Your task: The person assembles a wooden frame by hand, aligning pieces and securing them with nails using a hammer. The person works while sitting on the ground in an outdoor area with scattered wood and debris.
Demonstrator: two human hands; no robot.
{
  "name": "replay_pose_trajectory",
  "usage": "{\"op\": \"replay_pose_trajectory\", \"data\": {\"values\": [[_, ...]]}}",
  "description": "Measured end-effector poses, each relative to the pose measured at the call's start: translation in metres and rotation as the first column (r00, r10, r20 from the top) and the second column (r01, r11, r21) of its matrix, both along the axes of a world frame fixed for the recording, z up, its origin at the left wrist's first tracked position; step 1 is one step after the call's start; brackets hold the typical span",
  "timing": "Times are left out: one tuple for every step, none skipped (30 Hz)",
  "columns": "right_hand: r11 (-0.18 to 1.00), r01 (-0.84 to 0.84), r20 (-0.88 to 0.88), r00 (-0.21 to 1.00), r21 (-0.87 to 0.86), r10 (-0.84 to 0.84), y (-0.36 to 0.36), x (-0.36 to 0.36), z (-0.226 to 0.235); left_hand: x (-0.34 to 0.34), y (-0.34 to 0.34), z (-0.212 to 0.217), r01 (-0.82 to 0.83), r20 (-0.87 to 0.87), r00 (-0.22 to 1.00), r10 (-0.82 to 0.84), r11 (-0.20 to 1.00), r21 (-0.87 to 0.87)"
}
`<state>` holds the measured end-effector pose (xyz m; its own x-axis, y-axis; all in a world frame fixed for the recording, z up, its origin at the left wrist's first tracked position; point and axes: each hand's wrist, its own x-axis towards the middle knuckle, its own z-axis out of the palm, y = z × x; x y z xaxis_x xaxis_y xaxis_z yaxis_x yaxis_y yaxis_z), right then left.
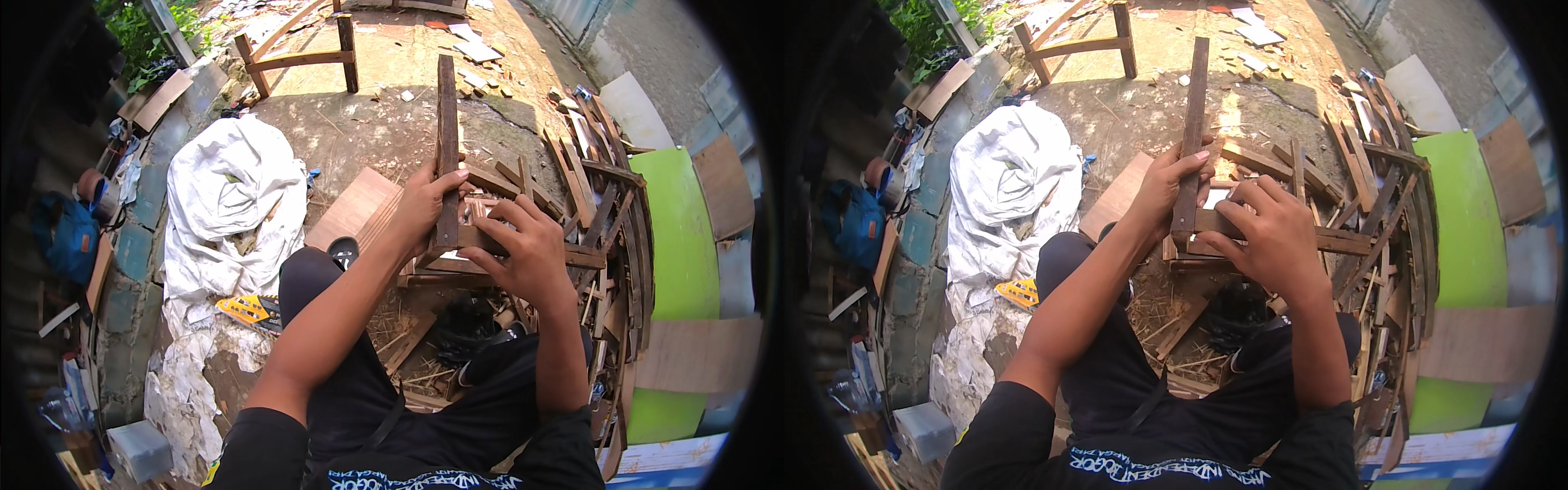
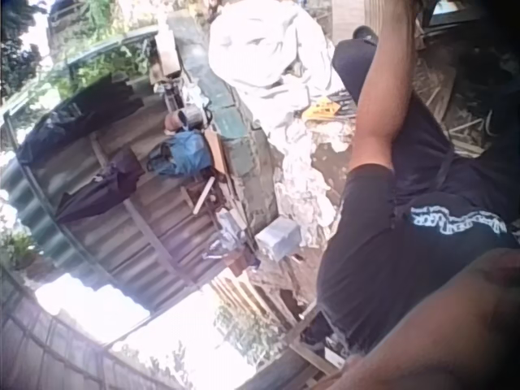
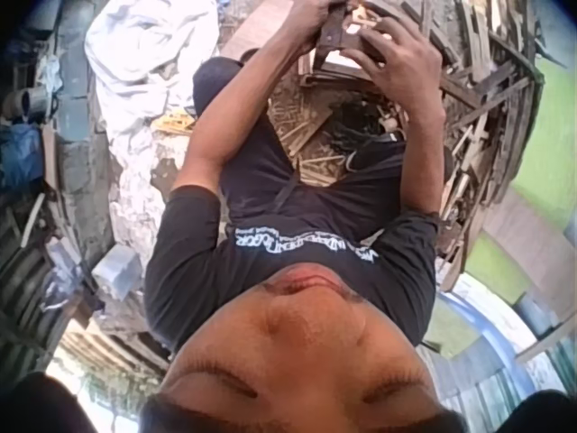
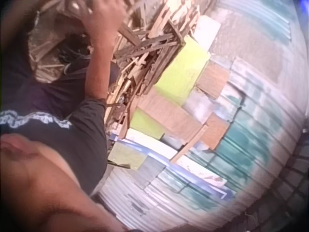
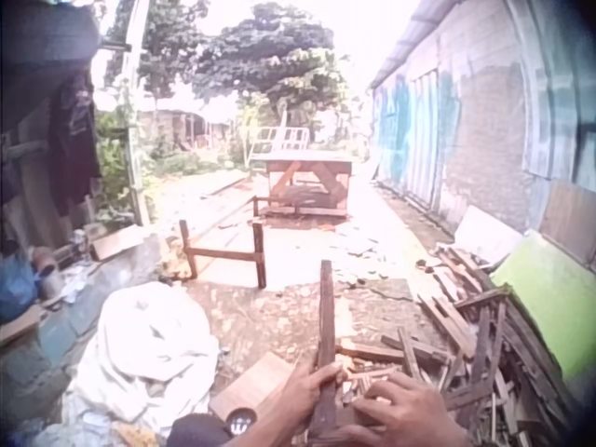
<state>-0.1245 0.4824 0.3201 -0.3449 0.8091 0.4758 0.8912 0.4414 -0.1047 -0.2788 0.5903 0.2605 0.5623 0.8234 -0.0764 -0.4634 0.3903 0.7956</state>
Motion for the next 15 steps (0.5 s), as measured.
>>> {"op": "replay_pose_trajectory", "data": {"values": [[1.0,0.005,0.002,1.0,-0.011,-0.005,0.0,0.001,0.0,0.001,0.002,-0.002,0.004,0.007,1.0,-0.004,1.0,0.019],[1.0,0.01,0.004,1.0,-0.022,-0.01,-0.001,0.002,0.0,0.004,0.002,-0.004,-0.002,0.016,1.0,0.002,1.0,0.028],[0.999,0.017,0.006,1.0,-0.032,-0.017,-0.001,0.002,0.0,0.007,0.003,-0.006,-0.006,0.025,1.0,0.005,0.999,0.037],[0.999,0.02,0.003,1.0,-0.025,-0.019,-0.001,0.002,0.0,0.009,0.004,-0.007,-0.01,0.034,0.999,0.008,0.999,0.047],[1.0,0.022,0.0,1.0,-0.018,-0.022,-0.001,0.001,0.001,0.008,0.006,-0.009,0.008,0.038,0.999,-0.011,0.997,0.074],[1.0,0.027,-0.003,1.0,-0.013,-0.027,-0.002,0.001,0.0,0.008,0.008,-0.009,0.029,0.042,0.999,-0.033,0.995,0.1],[1.0,0.025,0.0,1.0,-0.002,-0.025,-0.002,0.001,0.001,0.008,0.008,-0.01,0.049,0.046,0.997,-0.055,0.991,0.125],[1.0,0.023,0.002,1.0,0.009,-0.023,-0.002,0.001,0.001,0.008,0.008,-0.01,0.049,0.047,0.997,-0.055,0.99,0.13],[1.0,0.022,0.003,1.0,0.021,-0.022,-0.003,0.001,0.002,0.008,0.008,-0.011,0.05,0.047,0.997,-0.057,0.99,0.135],[1.0,0.022,0.003,1.0,0.018,-0.022,-0.003,0.001,0.001,0.008,0.007,-0.011,0.051,0.047,0.997,-0.058,0.989,0.14],[1.0,0.023,0.003,1.0,0.016,-0.023,-0.004,0.002,0.001,0.009,0.008,-0.012,0.038,0.036,0.998,-0.044,0.988,0.149],[1.0,0.022,0.002,1.0,0.014,-0.022,-0.004,0.002,0.0,0.009,0.009,-0.013,0.025,0.024,0.999,-0.029,0.987,0.159],[1.0,0.017,-0.002,1.0,0.0,-0.017,-0.004,0.002,0.0,0.009,0.009,-0.014,0.012,0.013,1.0,-0.014,0.985,0.17],[1.0,0.012,-0.006,1.0,-0.013,-0.012,-0.004,0.003,0.0,0.009,0.01,-0.016,0.016,0.01,1.0,-0.018,0.984,0.176],[1.0,0.007,-0.01,1.0,-0.027,-0.008,-0.003,0.003,-0.001,0.008,0.011,-0.016,0.02,0.006,1.0,-0.022,0.983,0.183]]}}
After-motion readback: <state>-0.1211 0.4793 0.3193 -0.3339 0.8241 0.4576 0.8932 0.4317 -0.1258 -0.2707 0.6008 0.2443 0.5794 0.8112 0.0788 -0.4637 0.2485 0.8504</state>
